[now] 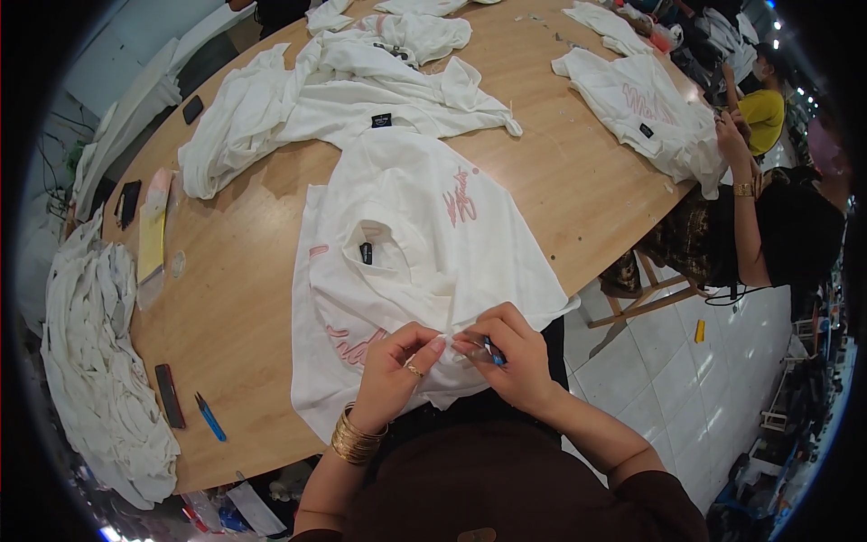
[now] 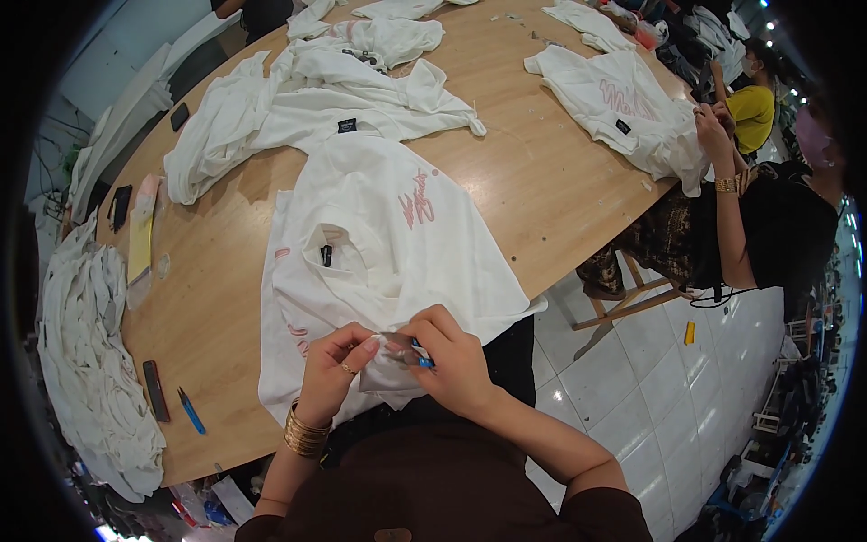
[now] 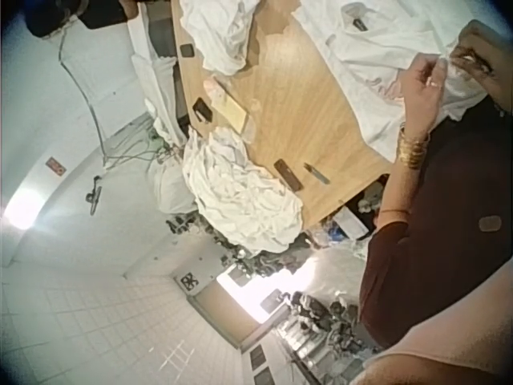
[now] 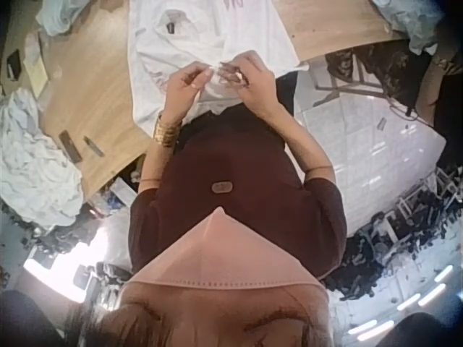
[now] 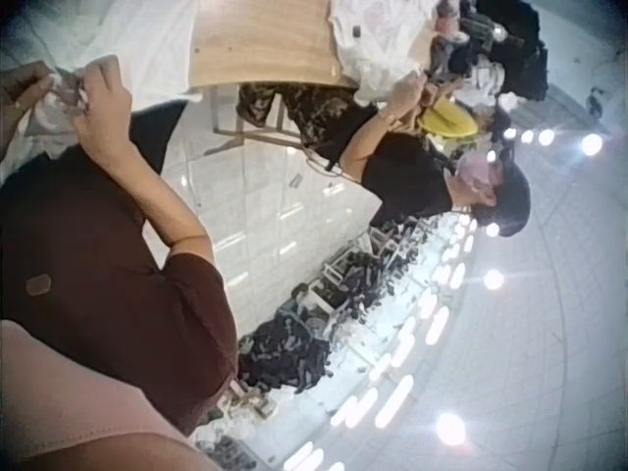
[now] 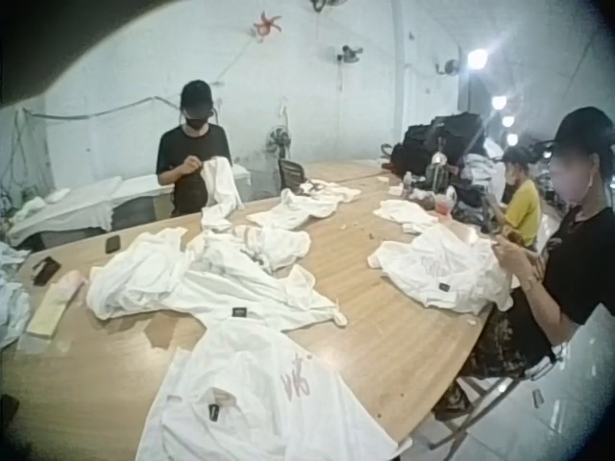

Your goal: Trimming loose thread ends from white t-shirts using a pair of thread snips.

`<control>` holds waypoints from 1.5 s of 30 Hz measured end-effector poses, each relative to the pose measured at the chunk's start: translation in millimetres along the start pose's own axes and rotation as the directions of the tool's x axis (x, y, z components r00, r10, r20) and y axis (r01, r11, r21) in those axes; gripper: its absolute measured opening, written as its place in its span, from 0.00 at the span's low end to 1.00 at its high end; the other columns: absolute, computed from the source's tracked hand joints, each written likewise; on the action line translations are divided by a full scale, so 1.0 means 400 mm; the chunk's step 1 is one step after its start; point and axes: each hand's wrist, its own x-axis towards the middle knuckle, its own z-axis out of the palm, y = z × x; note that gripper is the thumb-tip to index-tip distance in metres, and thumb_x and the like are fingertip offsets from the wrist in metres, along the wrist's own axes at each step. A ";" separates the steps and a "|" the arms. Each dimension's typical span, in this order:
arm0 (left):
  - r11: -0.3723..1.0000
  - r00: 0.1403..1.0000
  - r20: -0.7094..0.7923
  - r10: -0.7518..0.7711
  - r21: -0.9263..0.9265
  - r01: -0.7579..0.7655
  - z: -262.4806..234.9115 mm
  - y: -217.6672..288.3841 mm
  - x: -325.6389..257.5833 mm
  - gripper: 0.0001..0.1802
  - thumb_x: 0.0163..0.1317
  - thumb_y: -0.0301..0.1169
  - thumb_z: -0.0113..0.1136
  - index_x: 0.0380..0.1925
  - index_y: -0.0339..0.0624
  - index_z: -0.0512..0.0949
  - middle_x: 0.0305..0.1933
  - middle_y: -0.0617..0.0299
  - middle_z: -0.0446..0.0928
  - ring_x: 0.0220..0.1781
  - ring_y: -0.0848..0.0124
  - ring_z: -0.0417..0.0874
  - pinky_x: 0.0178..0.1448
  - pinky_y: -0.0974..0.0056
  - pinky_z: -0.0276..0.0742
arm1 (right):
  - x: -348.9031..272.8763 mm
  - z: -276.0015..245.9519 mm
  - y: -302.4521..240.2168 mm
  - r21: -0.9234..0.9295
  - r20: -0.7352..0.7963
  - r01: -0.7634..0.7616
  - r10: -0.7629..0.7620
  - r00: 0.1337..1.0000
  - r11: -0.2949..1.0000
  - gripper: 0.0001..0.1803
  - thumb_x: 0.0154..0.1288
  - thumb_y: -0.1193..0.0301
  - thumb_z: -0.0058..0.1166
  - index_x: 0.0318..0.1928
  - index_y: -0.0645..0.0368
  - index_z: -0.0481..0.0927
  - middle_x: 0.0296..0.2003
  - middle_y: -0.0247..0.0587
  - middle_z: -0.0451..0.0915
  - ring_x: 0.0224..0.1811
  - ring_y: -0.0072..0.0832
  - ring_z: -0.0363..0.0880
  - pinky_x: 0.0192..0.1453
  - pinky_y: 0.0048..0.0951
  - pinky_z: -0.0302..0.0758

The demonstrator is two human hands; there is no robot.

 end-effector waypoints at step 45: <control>0.989 0.983 -0.110 0.143 -0.016 -0.146 -0.009 0.010 0.002 0.07 0.60 0.26 0.61 0.37 0.37 0.77 0.34 0.65 0.78 0.35 0.79 0.77 0.44 0.71 0.74 | 0.049 -0.040 -0.030 0.270 0.110 -0.107 0.079 0.991 0.957 0.05 0.60 0.75 0.58 0.35 0.62 0.76 0.32 0.33 0.70 0.30 0.19 0.68 0.35 0.21 0.65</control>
